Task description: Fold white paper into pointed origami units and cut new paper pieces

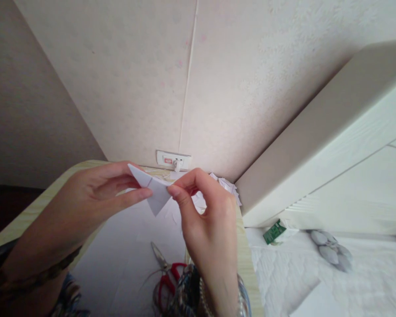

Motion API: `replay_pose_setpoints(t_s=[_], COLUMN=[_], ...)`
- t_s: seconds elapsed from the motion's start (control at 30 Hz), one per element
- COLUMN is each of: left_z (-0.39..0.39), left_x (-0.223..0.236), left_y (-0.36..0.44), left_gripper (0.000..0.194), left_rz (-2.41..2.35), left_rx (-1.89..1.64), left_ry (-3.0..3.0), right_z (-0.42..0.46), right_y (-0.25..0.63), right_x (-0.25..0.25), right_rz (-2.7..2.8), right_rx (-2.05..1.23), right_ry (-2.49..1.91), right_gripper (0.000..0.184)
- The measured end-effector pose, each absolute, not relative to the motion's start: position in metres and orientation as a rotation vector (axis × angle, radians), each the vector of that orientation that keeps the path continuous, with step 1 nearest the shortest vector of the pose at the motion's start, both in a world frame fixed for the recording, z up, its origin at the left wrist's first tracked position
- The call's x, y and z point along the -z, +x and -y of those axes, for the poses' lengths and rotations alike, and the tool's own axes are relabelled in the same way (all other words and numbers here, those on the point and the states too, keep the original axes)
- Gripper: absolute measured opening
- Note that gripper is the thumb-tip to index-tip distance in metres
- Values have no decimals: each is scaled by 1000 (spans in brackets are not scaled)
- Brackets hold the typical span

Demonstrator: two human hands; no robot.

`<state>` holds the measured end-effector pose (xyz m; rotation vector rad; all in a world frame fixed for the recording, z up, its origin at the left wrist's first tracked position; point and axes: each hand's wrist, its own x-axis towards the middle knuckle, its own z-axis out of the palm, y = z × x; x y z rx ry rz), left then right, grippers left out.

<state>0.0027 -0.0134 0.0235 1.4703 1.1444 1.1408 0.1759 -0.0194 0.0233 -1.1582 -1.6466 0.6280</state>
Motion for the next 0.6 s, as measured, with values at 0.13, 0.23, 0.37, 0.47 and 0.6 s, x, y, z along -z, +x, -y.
replay_pose_setpoints(t_s=[0.13,0.23,0.37,0.47,0.6], left_z=[14,14,15,17,19], left_x=[-25,-22,-19,-20,-23], left_y=[2,0,-1,0,3], left_gripper=[13,15,13,19,18], left_rz=[-1241,-1324,-1348,-1335,-1347], left_rx=[-1163,-1140,-1136,-1149,-1163], left_ry=[1511,1591,1654,1688,1739], right_z=[13,10,9,9,11], right_y=[176,175,173,170,168], right_x=[-22,-22,-21,-21,-22], right_rz=[1639,1664,1718,1757,1752], right_rx=[-719,-769,-764,-721,-655], right_ry=[-1115,-1080,-1057,-1030,-1034], right_gripper=[19,13,2,5,14])
